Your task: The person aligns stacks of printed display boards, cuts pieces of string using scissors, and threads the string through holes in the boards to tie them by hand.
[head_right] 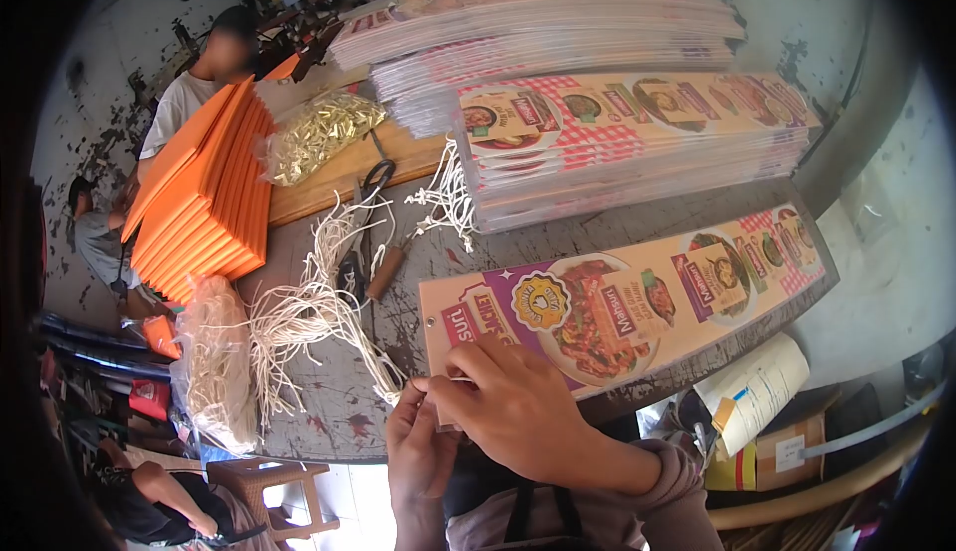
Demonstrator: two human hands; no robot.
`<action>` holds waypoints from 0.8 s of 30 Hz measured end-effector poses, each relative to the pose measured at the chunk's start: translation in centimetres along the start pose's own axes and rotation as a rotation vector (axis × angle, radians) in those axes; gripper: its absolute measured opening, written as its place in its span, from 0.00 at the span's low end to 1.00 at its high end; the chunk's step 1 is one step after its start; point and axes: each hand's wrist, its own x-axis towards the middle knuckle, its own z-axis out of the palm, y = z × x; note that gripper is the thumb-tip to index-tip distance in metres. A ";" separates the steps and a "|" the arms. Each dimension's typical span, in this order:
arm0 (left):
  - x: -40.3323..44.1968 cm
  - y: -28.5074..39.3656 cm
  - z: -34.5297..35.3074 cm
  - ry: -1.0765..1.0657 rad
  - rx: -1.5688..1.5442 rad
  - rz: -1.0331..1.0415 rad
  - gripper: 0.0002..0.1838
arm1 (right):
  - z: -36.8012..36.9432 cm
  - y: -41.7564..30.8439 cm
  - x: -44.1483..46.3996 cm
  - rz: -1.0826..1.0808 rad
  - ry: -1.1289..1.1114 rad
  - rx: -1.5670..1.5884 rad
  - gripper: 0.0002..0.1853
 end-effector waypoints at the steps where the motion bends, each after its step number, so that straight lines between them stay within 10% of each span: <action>1: 0.1 -0.2 -0.4 -0.062 -0.030 0.017 0.07 | 0.0 -0.1 -0.1 0.000 0.000 0.000 0.10; 14: -0.2 -0.6 1.7 0.260 -0.292 0.203 0.07 | -8.9 3.4 -7.0 0.526 -0.389 0.468 0.05; 16: -0.1 -0.1 2.2 0.254 -0.310 0.203 0.08 | -10.3 4.9 -12.2 0.757 -0.118 0.694 0.12; 19: 0.9 0.4 2.3 0.239 -0.509 0.212 0.07 | -10.0 7.9 -15.4 0.325 0.378 1.065 0.16; 21: 1.4 0.8 2.1 0.216 -0.499 0.196 0.07 | -11.3 7.3 -15.2 0.613 0.846 1.318 0.17; 24: 2.0 1.3 2.5 0.277 -0.496 0.166 0.08 | -13.0 7.6 -13.9 0.629 0.995 1.649 0.16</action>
